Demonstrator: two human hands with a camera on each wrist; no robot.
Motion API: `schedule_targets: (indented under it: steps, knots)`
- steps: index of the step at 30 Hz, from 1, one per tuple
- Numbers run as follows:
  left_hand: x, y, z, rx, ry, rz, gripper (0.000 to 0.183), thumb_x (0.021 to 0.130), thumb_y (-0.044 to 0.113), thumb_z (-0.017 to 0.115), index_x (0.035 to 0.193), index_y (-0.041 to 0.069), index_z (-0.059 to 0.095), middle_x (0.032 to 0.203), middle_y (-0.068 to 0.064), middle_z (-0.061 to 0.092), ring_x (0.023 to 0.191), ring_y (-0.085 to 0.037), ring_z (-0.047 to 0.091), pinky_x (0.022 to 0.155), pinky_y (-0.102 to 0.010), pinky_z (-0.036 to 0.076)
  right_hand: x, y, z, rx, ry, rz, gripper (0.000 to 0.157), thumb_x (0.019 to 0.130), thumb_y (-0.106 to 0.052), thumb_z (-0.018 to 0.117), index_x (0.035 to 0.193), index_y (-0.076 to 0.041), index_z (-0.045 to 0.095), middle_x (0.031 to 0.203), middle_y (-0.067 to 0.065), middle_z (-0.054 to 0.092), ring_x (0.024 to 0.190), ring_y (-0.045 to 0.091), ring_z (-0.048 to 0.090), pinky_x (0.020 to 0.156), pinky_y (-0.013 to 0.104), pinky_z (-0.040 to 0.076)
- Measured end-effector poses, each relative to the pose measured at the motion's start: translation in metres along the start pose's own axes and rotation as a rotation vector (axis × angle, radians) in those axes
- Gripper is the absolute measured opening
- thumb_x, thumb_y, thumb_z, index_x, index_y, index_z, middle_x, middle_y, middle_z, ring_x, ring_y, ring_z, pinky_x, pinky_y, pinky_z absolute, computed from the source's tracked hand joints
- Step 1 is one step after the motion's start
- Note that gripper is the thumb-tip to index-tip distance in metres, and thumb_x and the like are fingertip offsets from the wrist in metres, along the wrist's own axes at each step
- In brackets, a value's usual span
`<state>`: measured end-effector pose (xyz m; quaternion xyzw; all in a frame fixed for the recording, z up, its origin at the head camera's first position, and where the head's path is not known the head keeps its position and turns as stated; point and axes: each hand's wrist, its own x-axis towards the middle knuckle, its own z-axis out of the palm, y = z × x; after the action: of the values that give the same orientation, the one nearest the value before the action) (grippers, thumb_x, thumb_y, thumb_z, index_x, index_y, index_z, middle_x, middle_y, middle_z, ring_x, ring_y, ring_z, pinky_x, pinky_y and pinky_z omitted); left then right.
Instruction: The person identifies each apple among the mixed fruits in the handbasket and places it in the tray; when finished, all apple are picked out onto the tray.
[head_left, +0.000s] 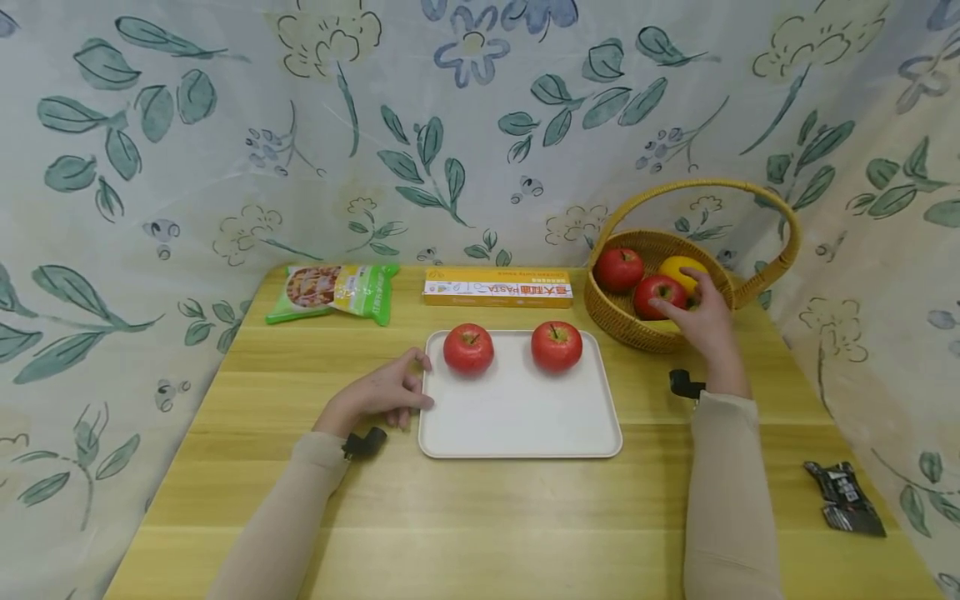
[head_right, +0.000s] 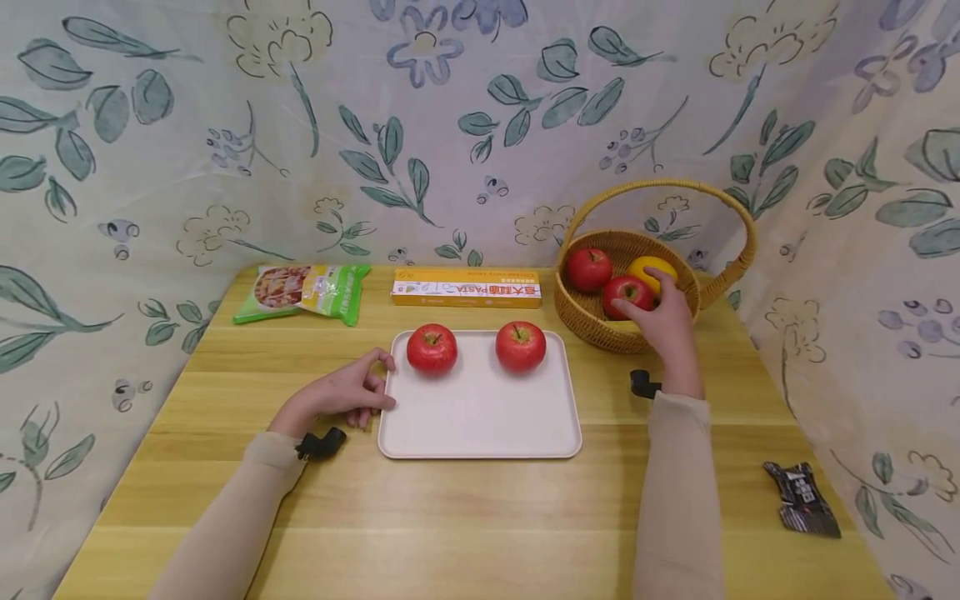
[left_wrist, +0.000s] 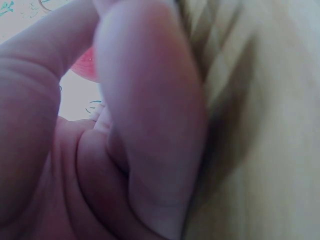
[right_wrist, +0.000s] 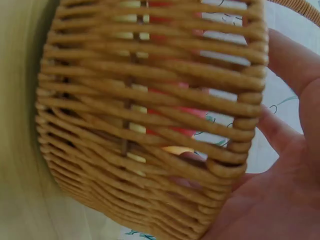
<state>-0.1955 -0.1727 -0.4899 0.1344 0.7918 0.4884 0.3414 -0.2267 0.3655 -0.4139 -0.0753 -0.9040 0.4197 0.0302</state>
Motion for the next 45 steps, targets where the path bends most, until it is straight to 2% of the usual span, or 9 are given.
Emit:
schedule_targets:
  steps: [2,5,7,9,13,18,26,33,45]
  knots:
    - [0.0,0.0,0.0,0.006,-0.001,-0.001,0.063,0.094,0.025,0.081,0.138,0.015,0.037,0.075,-0.005,0.068,0.05,-0.016,0.063,0.048,-0.026,0.05,0.002,0.0,-0.004,-0.052,-0.049,0.011,0.096,0.1,-0.055,0.067,0.171,-0.019,0.012,0.171,0.038,0.015,0.147,0.061,0.035,0.114,0.076,0.037]
    - [0.0,0.0,0.0,0.006,-0.004,0.001,0.063,0.094,0.025,0.081,0.138,0.014,0.037,0.074,-0.005,0.068,0.05,-0.016,0.063,0.048,-0.026,0.049,0.006,-0.002,-0.007,-0.1,-0.097,0.045,0.099,0.101,-0.058,0.065,0.171,-0.019,0.008,0.171,0.038,0.017,0.143,0.062,0.038,0.114,0.076,0.036]
    - [-0.001,0.0,0.0,0.002,-0.004,0.001,0.063,0.094,0.025,0.081,0.138,0.014,0.037,0.074,-0.005,0.068,0.05,-0.016,0.063,0.048,-0.026,0.049,0.009,-0.003,-0.008,-0.127,-0.12,0.066,0.101,0.1,-0.059,0.065,0.172,-0.02,0.007,0.171,0.036,0.016,0.144,0.062,0.037,0.115,0.076,0.035]
    - [-0.001,0.001,0.0,-0.003,-0.004,0.003,0.063,0.094,0.025,0.081,0.138,0.014,0.037,0.074,-0.005,0.068,0.05,-0.016,0.063,0.048,-0.026,0.049,0.012,-0.004,-0.009,-0.15,-0.138,0.081,0.102,0.099,-0.06,0.066,0.172,-0.02,0.006,0.171,0.036,0.017,0.149,0.063,0.029,0.118,0.078,0.029]
    - [-0.002,0.003,0.001,-0.013,-0.007,0.007,0.062,0.095,0.023,0.08,0.138,0.014,0.036,0.074,-0.005,0.067,0.05,-0.016,0.063,0.048,-0.026,0.049,0.017,-0.004,-0.009,-0.175,-0.157,0.072,0.102,0.099,-0.059,0.066,0.171,-0.018,0.007,0.168,0.039,0.024,0.147,0.062,0.033,0.118,0.076,0.032]
    - [-0.002,0.004,0.001,-0.014,-0.008,0.005,0.061,0.095,0.023,0.08,0.138,0.014,0.036,0.074,-0.005,0.067,0.05,-0.016,0.062,0.048,-0.026,0.049,0.022,-0.002,-0.004,-0.202,-0.154,0.067,0.099,0.1,-0.056,0.067,0.171,-0.016,0.011,0.161,0.041,0.033,0.139,0.058,0.042,0.114,0.071,0.039]
    - [-0.001,0.003,0.001,-0.008,-0.008,0.011,0.06,0.095,0.022,0.079,0.137,0.014,0.036,0.074,-0.005,0.067,0.049,-0.016,0.063,0.048,-0.026,0.049,0.028,0.002,0.0,-0.251,-0.145,0.073,0.097,0.099,-0.05,0.071,0.169,-0.014,0.015,0.16,0.042,0.034,0.142,0.063,0.038,0.116,0.075,0.035]
    - [0.0,0.001,0.001,-0.006,-0.007,0.011,0.061,0.095,0.022,0.08,0.137,0.014,0.037,0.073,-0.004,0.067,0.049,-0.016,0.063,0.047,-0.026,0.049,0.031,0.005,0.006,-0.282,-0.1,-0.002,0.088,0.099,-0.038,0.075,0.165,-0.007,0.025,0.154,0.043,0.041,0.137,0.061,0.043,0.115,0.074,0.035]
    - [0.0,0.002,0.001,0.002,-0.001,-0.007,0.061,0.095,0.024,0.08,0.137,0.015,0.037,0.074,-0.004,0.068,0.049,-0.016,0.063,0.048,-0.026,0.049,0.028,0.005,0.008,-0.291,-0.078,0.005,0.089,0.099,-0.042,0.075,0.166,-0.009,0.027,0.156,0.042,0.039,0.139,0.061,0.04,0.115,0.075,0.034]
